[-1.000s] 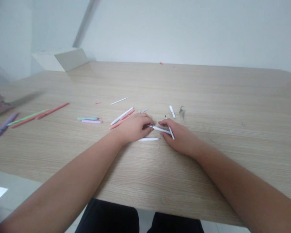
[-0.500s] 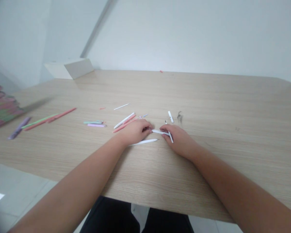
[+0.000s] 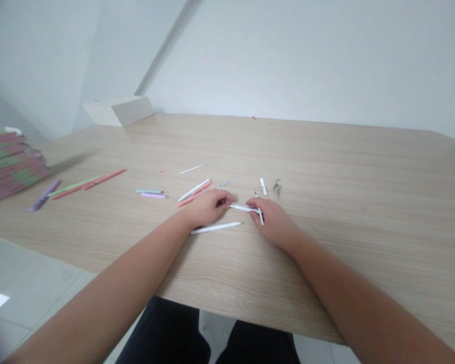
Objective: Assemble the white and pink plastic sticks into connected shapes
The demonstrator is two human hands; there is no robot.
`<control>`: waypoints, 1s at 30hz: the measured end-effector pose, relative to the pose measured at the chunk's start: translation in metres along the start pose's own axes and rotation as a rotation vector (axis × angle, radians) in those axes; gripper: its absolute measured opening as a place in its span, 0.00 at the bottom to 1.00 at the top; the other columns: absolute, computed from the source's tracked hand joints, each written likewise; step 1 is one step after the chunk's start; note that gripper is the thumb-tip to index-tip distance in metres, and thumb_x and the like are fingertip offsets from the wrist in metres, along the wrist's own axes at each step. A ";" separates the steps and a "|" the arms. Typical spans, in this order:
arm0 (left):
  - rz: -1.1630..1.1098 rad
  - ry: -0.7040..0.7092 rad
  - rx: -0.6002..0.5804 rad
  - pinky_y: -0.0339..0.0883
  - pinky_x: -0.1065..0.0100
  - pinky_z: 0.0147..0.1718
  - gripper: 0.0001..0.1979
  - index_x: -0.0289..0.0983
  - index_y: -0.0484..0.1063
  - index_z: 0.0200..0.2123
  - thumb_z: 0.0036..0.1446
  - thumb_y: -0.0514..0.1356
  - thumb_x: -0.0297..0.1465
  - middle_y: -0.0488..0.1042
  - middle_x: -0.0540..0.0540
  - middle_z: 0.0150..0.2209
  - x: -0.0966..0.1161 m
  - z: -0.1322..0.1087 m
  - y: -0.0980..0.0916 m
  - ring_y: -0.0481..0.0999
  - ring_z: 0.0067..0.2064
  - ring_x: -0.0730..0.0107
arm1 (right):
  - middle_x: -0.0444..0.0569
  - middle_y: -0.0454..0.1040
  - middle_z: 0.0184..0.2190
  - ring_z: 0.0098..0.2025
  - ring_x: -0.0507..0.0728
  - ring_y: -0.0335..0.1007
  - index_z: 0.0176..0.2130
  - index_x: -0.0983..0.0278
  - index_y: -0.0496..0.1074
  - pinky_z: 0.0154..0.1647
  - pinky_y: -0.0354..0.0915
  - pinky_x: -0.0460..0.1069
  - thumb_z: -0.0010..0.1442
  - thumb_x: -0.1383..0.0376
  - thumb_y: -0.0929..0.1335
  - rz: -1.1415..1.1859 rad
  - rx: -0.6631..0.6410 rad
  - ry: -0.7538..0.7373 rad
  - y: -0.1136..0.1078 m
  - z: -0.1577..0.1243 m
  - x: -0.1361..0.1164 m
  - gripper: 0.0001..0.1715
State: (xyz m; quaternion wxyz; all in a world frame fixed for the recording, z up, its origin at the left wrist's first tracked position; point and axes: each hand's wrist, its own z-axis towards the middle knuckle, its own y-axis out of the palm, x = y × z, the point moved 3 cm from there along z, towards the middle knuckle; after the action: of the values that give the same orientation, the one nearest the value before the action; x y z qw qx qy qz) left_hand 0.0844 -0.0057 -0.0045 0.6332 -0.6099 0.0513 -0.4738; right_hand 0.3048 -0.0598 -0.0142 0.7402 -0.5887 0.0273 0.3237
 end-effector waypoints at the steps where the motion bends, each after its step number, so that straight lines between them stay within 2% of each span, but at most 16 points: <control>1: -0.013 -0.001 0.004 0.71 0.63 0.46 0.12 0.36 0.79 0.47 0.65 0.57 0.31 0.82 0.43 0.43 -0.001 0.000 0.001 0.79 0.45 0.62 | 0.58 0.82 0.50 0.52 0.65 0.79 0.52 0.63 0.75 0.57 0.71 0.61 0.69 0.64 0.65 0.009 0.004 0.003 0.000 0.000 0.000 0.14; 7: -0.123 -0.006 0.066 0.72 0.66 0.45 0.11 0.38 0.78 0.48 0.65 0.60 0.31 0.82 0.46 0.42 -0.005 0.001 0.008 0.80 0.44 0.66 | 0.54 0.83 0.47 0.49 0.64 0.80 0.49 0.61 0.75 0.54 0.72 0.59 0.68 0.64 0.66 0.057 0.066 0.016 0.001 0.002 0.004 0.11; 11: -0.268 -0.065 0.131 0.74 0.65 0.45 0.11 0.39 0.78 0.47 0.63 0.63 0.34 0.83 0.46 0.42 -0.014 0.003 0.013 0.82 0.44 0.66 | 0.53 0.83 0.47 0.48 0.63 0.80 0.49 0.60 0.75 0.52 0.73 0.58 0.69 0.62 0.66 0.083 0.106 0.032 0.000 0.003 0.008 0.11; 17: -0.556 -0.103 0.107 0.75 0.63 0.49 0.13 0.37 0.76 0.49 0.61 0.64 0.31 0.83 0.42 0.45 -0.021 0.007 0.014 0.83 0.47 0.64 | 0.52 0.83 0.44 0.46 0.62 0.81 0.47 0.59 0.75 0.49 0.73 0.57 0.69 0.61 0.66 0.126 0.130 0.058 -0.002 0.004 0.009 0.10; 23: -0.581 -0.136 0.105 0.73 0.66 0.43 0.11 0.37 0.78 0.46 0.61 0.65 0.35 0.84 0.43 0.41 -0.023 0.008 0.008 0.82 0.42 0.66 | 0.51 0.83 0.44 0.46 0.62 0.82 0.47 0.59 0.75 0.50 0.74 0.57 0.68 0.61 0.67 0.201 0.114 0.098 0.000 0.005 0.010 0.09; 30: -0.572 -0.162 0.095 0.68 0.69 0.35 0.13 0.37 0.78 0.43 0.60 0.66 0.39 0.82 0.47 0.35 -0.023 0.007 0.006 0.79 0.35 0.69 | 0.52 0.83 0.46 0.46 0.62 0.82 0.49 0.58 0.75 0.51 0.75 0.58 0.67 0.62 0.68 0.212 0.113 0.050 0.000 0.003 0.009 0.11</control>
State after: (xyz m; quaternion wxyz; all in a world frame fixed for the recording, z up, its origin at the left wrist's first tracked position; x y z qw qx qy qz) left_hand 0.0792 0.0135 -0.0195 0.5039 -0.6052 -0.1952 -0.5846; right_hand 0.3113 -0.0530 -0.0170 0.7329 -0.5476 0.1260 0.3835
